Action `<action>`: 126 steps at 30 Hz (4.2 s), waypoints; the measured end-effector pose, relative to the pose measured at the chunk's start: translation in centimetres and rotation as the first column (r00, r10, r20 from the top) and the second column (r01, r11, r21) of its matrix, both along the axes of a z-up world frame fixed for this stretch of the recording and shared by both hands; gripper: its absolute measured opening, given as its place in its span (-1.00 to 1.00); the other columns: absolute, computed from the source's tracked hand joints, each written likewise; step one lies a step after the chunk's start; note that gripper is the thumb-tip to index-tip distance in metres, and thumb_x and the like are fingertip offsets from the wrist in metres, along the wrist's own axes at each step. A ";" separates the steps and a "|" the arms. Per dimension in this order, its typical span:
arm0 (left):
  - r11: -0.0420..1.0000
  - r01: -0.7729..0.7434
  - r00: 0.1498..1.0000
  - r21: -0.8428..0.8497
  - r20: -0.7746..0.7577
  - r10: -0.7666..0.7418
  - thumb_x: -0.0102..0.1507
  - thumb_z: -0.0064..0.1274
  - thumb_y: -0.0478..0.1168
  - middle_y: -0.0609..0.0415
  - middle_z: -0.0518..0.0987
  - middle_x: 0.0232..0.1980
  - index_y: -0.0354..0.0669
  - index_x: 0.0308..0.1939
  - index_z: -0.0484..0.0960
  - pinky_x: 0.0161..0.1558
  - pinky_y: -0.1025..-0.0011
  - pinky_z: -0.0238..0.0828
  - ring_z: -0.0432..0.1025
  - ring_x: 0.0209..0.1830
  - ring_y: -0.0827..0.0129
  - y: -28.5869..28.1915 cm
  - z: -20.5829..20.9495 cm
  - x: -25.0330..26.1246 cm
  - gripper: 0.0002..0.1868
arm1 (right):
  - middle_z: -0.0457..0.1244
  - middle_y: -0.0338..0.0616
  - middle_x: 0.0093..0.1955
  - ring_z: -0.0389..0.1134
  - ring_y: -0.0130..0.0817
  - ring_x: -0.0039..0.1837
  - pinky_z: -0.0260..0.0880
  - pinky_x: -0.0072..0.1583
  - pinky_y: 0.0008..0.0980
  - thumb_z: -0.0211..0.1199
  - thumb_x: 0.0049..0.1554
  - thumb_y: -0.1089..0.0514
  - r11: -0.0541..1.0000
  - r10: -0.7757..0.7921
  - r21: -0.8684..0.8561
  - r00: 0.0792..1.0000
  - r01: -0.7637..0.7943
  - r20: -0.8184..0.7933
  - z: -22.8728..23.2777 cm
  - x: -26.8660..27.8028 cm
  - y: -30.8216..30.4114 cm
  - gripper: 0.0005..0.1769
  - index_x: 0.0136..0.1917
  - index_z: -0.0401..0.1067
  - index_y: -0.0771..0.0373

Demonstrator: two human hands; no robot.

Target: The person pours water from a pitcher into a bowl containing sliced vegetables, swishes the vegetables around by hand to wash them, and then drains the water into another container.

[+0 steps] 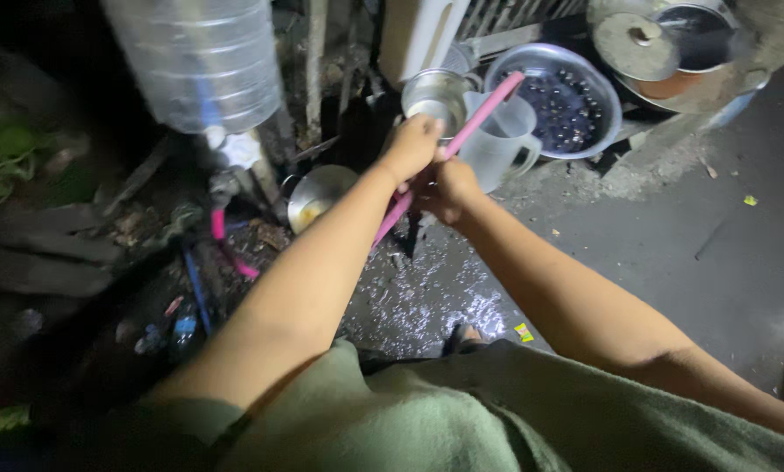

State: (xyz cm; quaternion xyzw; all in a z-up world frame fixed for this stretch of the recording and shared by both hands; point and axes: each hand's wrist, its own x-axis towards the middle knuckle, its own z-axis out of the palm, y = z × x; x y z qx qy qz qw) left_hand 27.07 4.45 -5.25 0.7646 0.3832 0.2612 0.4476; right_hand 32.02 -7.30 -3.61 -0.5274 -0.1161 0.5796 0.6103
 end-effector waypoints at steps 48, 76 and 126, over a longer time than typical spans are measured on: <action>0.016 0.377 0.885 -0.926 0.355 -0.302 0.35 -0.10 -0.03 0.09 0.65 -0.17 -0.21 0.32 0.45 -0.15 0.23 0.60 0.56 -0.22 0.27 7.6 0.3 4.4 -0.49 | 0.05 -0.20 -0.31 0.04 -0.42 -0.40 0.13 -0.38 -0.43 -0.18 0.25 0.31 0.841 -0.458 -0.238 0.406 0.486 -0.791 -20.2 36.6 9.9 -0.90 -0.10 0.15 0.29; 0.192 0.170 0.923 -0.967 0.088 -0.374 0.34 -0.33 0.27 0.07 0.60 -0.40 -0.05 -0.27 0.60 -0.46 0.38 0.42 0.46 -0.52 0.29 11.5 -21.2 34.6 -0.44 | -0.05 -0.32 -0.47 -0.05 -0.51 -0.48 -0.04 -0.44 -0.50 -0.29 0.42 -0.05 0.970 -0.024 0.116 0.555 0.214 -0.831 -2.9 26.9 5.1 -0.54 -0.22 0.14 0.24; 0.463 0.383 0.924 -0.799 0.345 -0.167 0.47 -0.19 -0.02 0.20 0.35 -0.47 -0.13 0.30 0.49 -0.66 0.58 0.02 0.11 -0.68 0.62 4.6 2.1 7.2 -0.59 | 0.40 0.31 0.07 0.47 0.09 0.10 0.42 0.17 -0.12 0.26 0.22 -0.03 0.952 -0.056 0.013 0.134 0.306 0.989 -4.2 28.5 6.6 -0.50 0.22 0.52 0.44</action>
